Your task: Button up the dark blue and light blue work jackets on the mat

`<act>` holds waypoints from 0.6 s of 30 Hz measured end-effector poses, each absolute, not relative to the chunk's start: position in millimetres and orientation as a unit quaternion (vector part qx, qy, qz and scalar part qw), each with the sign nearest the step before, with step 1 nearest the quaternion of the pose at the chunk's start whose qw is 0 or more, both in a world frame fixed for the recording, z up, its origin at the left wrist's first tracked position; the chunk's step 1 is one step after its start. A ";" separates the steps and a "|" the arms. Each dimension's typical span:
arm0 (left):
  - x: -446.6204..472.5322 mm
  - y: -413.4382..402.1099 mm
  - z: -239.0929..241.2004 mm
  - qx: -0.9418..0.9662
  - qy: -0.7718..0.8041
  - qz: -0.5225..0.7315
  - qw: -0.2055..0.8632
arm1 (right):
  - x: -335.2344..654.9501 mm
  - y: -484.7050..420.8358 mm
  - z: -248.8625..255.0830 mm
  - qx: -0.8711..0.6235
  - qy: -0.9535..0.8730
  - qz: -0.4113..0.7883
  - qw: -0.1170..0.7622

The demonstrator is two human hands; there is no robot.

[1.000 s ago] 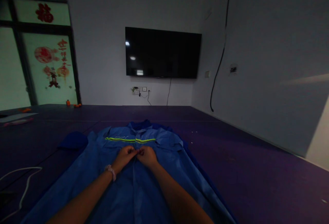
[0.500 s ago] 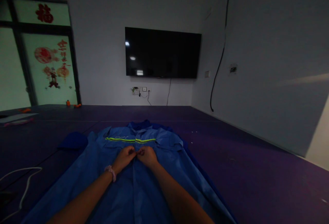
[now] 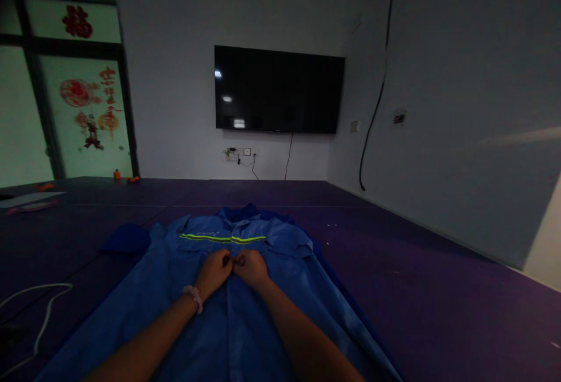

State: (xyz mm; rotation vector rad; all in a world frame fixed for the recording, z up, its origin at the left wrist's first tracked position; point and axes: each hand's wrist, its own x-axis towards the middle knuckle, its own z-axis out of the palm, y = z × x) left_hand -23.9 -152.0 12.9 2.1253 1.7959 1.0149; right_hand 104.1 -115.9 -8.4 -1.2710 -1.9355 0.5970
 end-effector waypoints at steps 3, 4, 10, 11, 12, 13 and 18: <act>-23.0 -156.9 16.0 0.704 0.649 0.286 0.046 | 103.6 -118.0 -7.2 -0.498 -0.752 0.229 0.367; -22.9 -158.1 17.0 0.701 0.660 0.269 0.037 | 103.4 -118.7 -6.8 -0.498 -0.752 0.227 0.367; -21.9 -161.9 20.3 0.700 0.678 0.223 0.029 | 103.0 -121.2 -5.6 -0.496 -0.753 0.220 0.372; -21.6 -162.3 20.6 0.701 0.678 0.220 0.030 | 103.0 -121.4 -5.5 -0.497 -0.753 0.217 0.372; -21.4 -162.6 20.8 0.701 0.679 0.218 0.030 | 102.9 -121.5 -5.3 -0.498 -0.753 0.215 0.372; -21.1 -162.8 21.0 0.700 0.680 0.215 0.030 | 102.9 -121.7 -5.1 -0.499 -0.753 0.212 0.372; -19.5 -163.1 21.7 0.706 0.681 0.192 0.020 | 102.7 -121.8 -4.9 -0.493 -0.757 0.206 0.377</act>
